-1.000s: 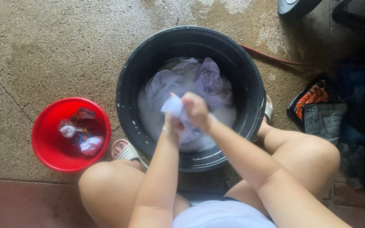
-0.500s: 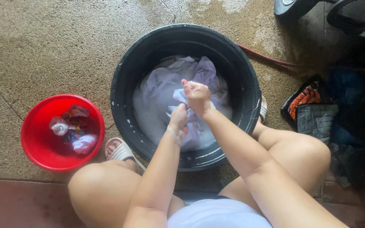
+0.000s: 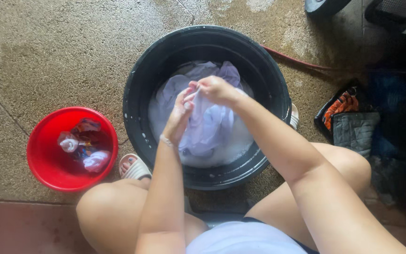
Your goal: The person washes clothes by hand, scrubbing, rubbing, and wringing garments in a basin filled with soapy water.
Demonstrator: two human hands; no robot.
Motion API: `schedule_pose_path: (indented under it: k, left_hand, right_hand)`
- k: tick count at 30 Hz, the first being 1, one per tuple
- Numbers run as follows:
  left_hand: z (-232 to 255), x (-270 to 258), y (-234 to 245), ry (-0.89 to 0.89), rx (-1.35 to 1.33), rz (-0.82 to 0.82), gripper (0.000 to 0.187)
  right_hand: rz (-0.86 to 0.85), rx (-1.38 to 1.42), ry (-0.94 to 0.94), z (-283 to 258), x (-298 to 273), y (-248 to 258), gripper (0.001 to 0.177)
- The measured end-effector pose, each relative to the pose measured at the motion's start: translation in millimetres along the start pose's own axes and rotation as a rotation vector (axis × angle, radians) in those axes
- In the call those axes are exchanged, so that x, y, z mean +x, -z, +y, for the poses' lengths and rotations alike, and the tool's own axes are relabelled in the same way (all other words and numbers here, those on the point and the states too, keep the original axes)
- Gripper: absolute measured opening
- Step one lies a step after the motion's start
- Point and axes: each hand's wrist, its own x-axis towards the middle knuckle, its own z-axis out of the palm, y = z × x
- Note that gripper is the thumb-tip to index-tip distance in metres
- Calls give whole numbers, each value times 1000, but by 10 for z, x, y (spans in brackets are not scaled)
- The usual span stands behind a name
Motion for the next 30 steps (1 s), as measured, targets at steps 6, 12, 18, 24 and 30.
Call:
schedule_pose_path:
  k: [6,12,18,24,30]
  left_hand:
    - [241,-113,-214,-116,1068,70,65]
    - [289,-158,-47,-366,1268,102,32]
    - [226,-287,29,-683,1402,611,36]
    - [-429,-178,516,347,-238,959,57]
    - [-813,-219,625,194,-748,516,55]
  right_hand:
    - [-3,-112,88,-380,-362,-248,40]
    - [-145,-250,178,290,-668,-221,60]
    - [253,-156,-24,978,-758,-542,11]
    - [535,-128,33,342,-935,-1018,13]
    - [325,-420,281,462,-1233,-1392,19]
